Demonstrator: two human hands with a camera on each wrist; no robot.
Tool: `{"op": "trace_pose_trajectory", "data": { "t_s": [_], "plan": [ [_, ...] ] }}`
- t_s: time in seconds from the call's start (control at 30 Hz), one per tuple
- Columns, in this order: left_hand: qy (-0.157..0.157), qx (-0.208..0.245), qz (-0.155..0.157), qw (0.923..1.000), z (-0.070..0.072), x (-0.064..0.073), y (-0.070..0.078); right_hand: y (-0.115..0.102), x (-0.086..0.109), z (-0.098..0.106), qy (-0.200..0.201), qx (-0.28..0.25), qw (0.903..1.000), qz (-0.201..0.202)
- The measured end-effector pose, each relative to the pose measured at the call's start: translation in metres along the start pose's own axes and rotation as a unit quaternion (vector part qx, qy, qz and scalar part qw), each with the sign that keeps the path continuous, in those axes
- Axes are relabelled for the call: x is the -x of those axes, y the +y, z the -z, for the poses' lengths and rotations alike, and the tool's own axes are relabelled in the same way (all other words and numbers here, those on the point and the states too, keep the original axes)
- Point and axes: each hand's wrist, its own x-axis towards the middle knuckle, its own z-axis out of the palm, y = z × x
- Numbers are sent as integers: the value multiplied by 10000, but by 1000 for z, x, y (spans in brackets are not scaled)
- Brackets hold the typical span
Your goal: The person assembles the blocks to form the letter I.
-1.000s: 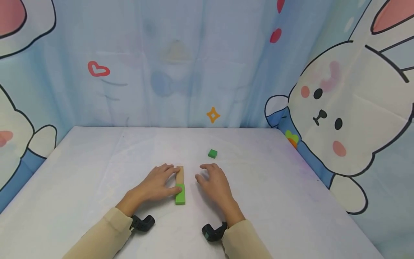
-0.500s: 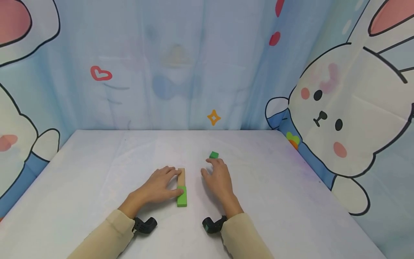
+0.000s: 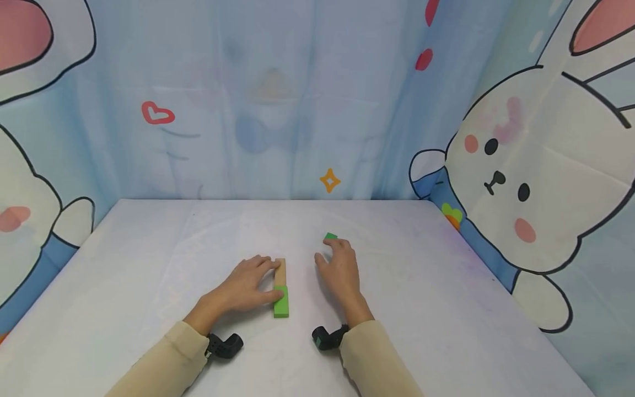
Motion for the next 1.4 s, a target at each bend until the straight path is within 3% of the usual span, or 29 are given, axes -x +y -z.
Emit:
{"op": "trace_pose_trajectory", "data": {
  "t_s": [0.3, 0.83, 1.4],
  "plan": [
    [-5, 36, 61, 10000, 2, 2, 3, 5, -7, -1, 163, -13, 9999, -20],
    [12, -30, 68, 10000, 1, 1, -1, 19, -20, -7, 41, -158, 9982, -584],
    [-26, -68, 57, 10000, 2, 1, 1, 38, -36, -11, 122, 74, 9984, -542]
  ]
}}
